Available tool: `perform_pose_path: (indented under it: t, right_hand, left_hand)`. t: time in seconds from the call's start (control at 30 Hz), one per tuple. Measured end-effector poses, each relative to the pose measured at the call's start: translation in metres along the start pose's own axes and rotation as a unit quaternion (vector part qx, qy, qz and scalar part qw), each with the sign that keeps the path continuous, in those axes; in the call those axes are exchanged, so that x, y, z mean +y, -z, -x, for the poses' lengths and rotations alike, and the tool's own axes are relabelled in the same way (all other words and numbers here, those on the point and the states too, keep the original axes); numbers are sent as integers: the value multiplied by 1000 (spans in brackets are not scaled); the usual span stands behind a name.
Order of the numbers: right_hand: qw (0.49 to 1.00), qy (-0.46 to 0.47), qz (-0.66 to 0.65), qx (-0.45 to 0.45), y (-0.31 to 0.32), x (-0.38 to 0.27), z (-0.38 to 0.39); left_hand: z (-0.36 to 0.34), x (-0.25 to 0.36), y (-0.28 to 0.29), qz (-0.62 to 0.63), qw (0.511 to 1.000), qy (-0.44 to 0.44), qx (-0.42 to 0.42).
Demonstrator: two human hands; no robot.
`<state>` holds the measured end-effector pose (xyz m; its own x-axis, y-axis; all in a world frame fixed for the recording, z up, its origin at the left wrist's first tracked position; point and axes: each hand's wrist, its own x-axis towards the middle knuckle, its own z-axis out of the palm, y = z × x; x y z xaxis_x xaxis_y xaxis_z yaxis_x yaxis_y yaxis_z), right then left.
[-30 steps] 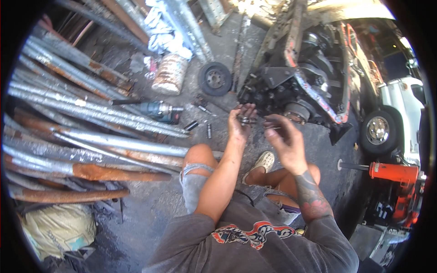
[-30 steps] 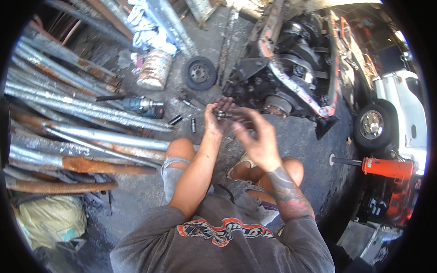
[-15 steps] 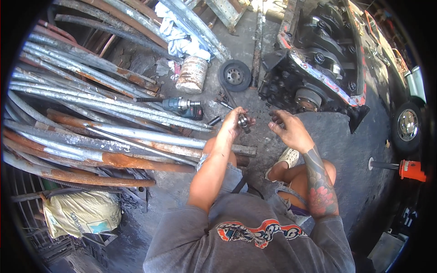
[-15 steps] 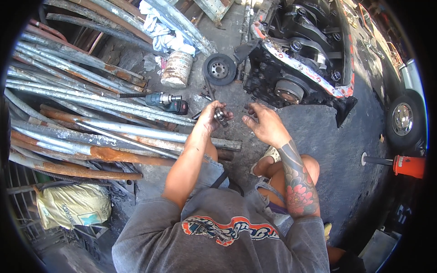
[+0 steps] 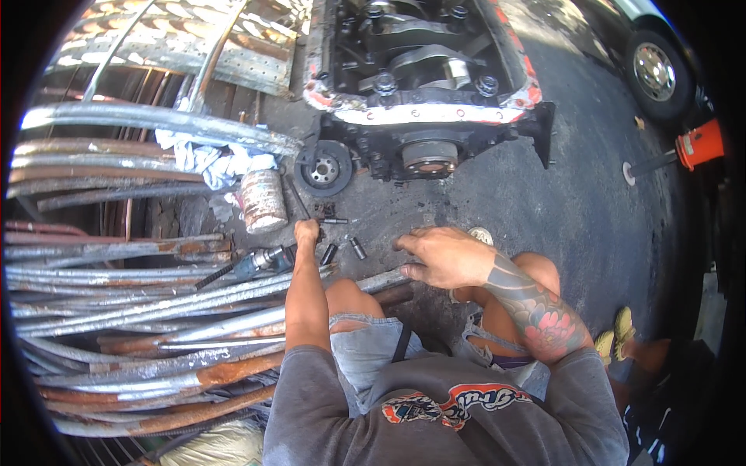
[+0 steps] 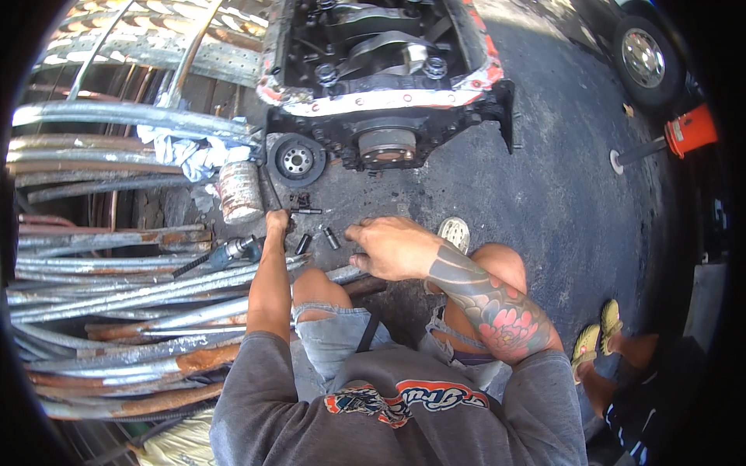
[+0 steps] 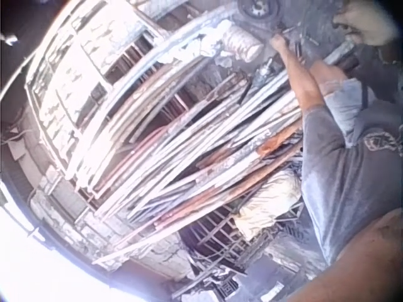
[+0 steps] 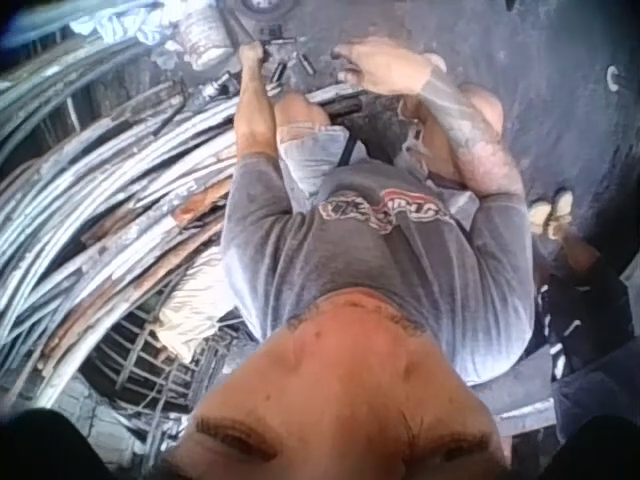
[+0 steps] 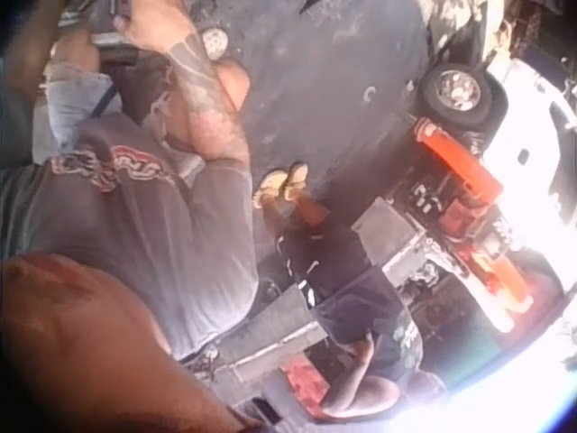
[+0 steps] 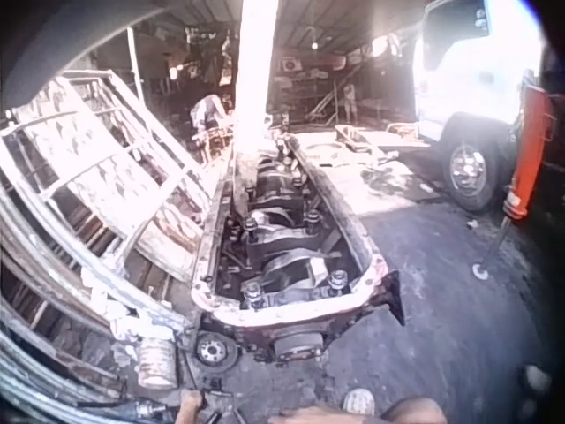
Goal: The recorder is using a socket wrench and other tools to tighten bolts on an engine block component.
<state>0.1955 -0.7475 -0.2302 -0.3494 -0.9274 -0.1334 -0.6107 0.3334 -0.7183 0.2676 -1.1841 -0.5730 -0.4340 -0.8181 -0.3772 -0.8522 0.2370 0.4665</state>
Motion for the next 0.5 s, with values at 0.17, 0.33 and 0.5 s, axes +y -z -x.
perform_pose_path:
  t: [0.17,0.33,0.5]
  right_hand:
    - [997,-75,0,8,3,42,22]
    - [998,-68,-8,4,10,39,20]
    - [997,-63,-1,-35,6,39,9]
  left_hand:
    - [36,26,-79,-134,990,-29,-39]
    - [39,9,-54,-93,979,-61,-170]
    - [50,25,-38,142,953,20,-267]
